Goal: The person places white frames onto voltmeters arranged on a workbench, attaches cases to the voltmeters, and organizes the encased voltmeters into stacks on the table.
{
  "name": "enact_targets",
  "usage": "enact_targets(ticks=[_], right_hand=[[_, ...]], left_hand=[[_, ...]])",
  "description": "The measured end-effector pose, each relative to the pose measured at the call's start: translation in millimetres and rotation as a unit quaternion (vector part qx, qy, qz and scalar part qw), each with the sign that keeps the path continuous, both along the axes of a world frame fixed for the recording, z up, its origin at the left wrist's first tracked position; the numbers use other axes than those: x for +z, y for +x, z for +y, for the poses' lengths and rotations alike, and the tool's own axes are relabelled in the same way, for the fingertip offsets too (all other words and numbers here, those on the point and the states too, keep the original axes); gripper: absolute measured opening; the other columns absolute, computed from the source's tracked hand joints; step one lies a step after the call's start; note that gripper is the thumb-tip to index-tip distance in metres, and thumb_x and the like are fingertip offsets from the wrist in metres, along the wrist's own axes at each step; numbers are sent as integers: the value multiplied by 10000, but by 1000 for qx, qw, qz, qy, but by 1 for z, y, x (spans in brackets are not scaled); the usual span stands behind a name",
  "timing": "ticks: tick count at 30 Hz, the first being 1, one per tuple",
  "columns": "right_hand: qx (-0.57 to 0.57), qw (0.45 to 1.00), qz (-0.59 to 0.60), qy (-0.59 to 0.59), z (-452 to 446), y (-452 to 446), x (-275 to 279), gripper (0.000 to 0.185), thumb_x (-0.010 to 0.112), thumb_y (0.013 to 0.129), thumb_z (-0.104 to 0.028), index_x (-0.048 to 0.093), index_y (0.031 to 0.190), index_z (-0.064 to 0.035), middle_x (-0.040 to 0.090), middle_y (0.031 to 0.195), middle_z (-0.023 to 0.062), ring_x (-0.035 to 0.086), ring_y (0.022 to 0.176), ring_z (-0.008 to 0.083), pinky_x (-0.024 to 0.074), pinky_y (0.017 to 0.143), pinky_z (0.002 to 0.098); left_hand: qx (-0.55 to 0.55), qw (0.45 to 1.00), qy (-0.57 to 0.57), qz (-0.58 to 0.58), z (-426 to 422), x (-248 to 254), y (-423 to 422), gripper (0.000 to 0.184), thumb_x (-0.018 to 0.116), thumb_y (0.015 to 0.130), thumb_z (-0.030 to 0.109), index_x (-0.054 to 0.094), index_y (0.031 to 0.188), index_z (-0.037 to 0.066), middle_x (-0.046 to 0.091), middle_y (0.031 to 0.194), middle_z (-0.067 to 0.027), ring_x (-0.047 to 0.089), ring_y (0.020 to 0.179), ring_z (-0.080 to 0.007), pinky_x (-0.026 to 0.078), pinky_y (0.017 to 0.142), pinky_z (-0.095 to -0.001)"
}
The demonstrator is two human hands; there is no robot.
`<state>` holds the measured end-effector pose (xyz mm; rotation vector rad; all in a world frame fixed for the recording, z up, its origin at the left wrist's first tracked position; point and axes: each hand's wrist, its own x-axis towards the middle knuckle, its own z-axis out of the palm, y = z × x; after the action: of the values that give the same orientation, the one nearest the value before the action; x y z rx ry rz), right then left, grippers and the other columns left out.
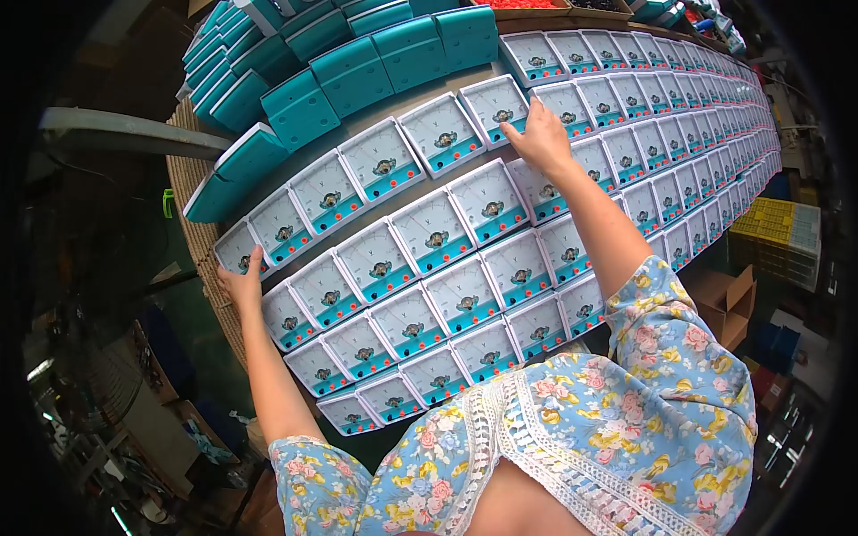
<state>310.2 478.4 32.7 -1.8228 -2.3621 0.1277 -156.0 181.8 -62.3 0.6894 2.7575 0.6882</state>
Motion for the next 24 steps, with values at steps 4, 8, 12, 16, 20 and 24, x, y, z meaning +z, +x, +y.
enact_targets(ticks=[4, 8, 12, 16, 20, 24], right_hand=[[-5, 997, -38, -68, 5, -7, -6, 879, 606, 821, -568, 381, 1299, 135, 588, 1093, 316, 597, 1017, 422, 477, 891, 433], [-4, 992, -100, -70, 21, -25, 17, 822, 563, 808, -644, 534, 1103, 122, 635, 954, 293, 644, 913, 391, 511, 798, 454], [2, 981, -149, -125, 70, -46, 54, 816, 483, 770, -765, 689, 849, 20, 678, 879, 221, 666, 873, 367, 514, 762, 445], [38, 976, -122, -174, 123, -66, 70, 884, 406, 754, -830, 725, 804, -6, 682, 872, 204, 670, 882, 346, 509, 783, 425], [34, 986, -97, -133, 151, -58, 58, 823, 420, 760, -820, 737, 870, -70, 695, 893, 163, 674, 875, 308, 513, 781, 402], [103, 993, -20, 55, 152, -53, 73, 731, 496, 807, -720, 642, 1145, -88, 658, 1072, 156, 614, 1038, 311, 472, 898, 418]], left_hand=[[7, 999, -32, 2, 9, 9, 3, 1167, 737, 597, 704, 358, 1301, -146, 414, 1314, -333, 364, 1277, -438, 285, 1089, -471], [13, 991, -118, 56, 30, 32, 3, 1138, 700, 579, 756, 461, 1225, -151, 498, 1245, -329, 469, 1199, -445, 357, 1036, -476], [-45, 989, -135, -35, 60, 84, -39, 1030, 646, 595, 781, 627, 1018, -158, 622, 1055, -338, 608, 1040, -416, 448, 931, -451], [-12, 992, -92, -88, 75, 76, -96, 966, 643, 645, 760, 632, 1101, -91, 647, 1098, -234, 613, 1047, -350, 433, 942, -398], [-34, 990, 40, -129, 76, 77, -95, 871, 685, 708, 677, 586, 1163, -58, 631, 1098, -201, 600, 1035, -309, 435, 933, -378], [5, 981, 114, 156, 78, 96, -49, 809, 740, 752, 519, 456, 1289, -15, 541, 1178, -184, 504, 1099, -299, 414, 937, -396]])
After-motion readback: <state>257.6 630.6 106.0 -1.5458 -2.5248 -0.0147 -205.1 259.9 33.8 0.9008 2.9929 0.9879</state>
